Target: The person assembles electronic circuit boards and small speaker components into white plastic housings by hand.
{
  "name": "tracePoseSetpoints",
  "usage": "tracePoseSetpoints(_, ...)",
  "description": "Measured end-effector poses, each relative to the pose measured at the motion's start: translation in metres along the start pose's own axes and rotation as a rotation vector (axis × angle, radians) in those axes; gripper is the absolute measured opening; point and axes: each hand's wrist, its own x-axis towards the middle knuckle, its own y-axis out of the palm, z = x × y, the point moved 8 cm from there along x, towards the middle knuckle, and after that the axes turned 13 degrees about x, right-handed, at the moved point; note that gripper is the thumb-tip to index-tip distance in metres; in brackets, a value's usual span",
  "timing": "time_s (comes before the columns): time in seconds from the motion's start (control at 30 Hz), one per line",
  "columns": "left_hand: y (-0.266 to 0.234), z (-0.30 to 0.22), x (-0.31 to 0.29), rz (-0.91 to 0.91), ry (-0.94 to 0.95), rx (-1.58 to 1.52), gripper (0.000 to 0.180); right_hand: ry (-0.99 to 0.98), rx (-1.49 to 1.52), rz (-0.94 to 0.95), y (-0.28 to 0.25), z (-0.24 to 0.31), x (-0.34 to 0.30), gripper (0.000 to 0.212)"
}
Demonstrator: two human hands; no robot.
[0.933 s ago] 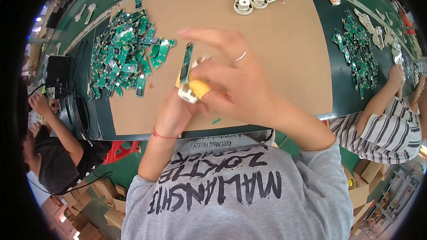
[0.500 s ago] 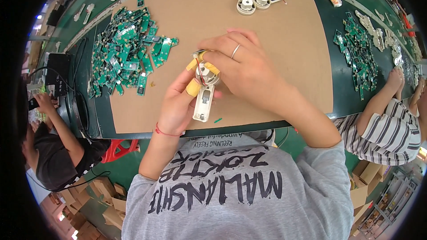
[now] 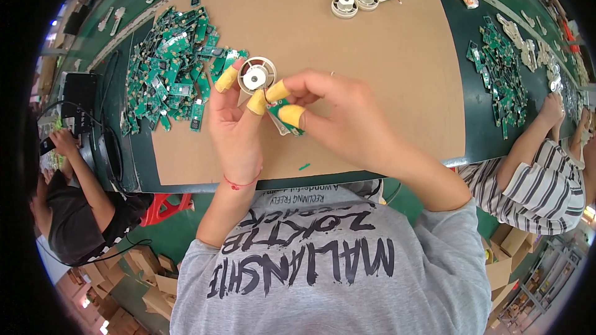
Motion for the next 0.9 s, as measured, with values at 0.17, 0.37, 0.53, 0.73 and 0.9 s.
tracePoseSetpoints(0.17,-0.002,0.001,0.0,-0.045,0.039,0.065,0.041,-0.086,0.141,-0.15,-0.002,-0.006,0.003,0.021)
tracePoseSetpoints(0.37,-0.005,0.007,0.003,-0.052,-0.009,0.002,0.04,-0.126,-0.023,-0.12,-0.001,-0.005,0.005,0.022)
tracePoseSetpoints(0.53,-0.005,0.004,0.002,-0.049,-0.055,0.016,0.039,-0.109,0.007,-0.116,0.0,-0.008,0.006,0.024)
tracePoseSetpoints(0.73,-0.004,0.009,0.003,-0.063,-0.116,0.006,0.039,-0.141,-0.071,-0.092,-0.003,-0.007,0.009,0.023)
tracePoseSetpoints(0.9,-0.003,0.011,0.005,-0.067,-0.173,-0.036,0.038,-0.149,-0.147,-0.1,-0.003,-0.009,0.011,0.029)
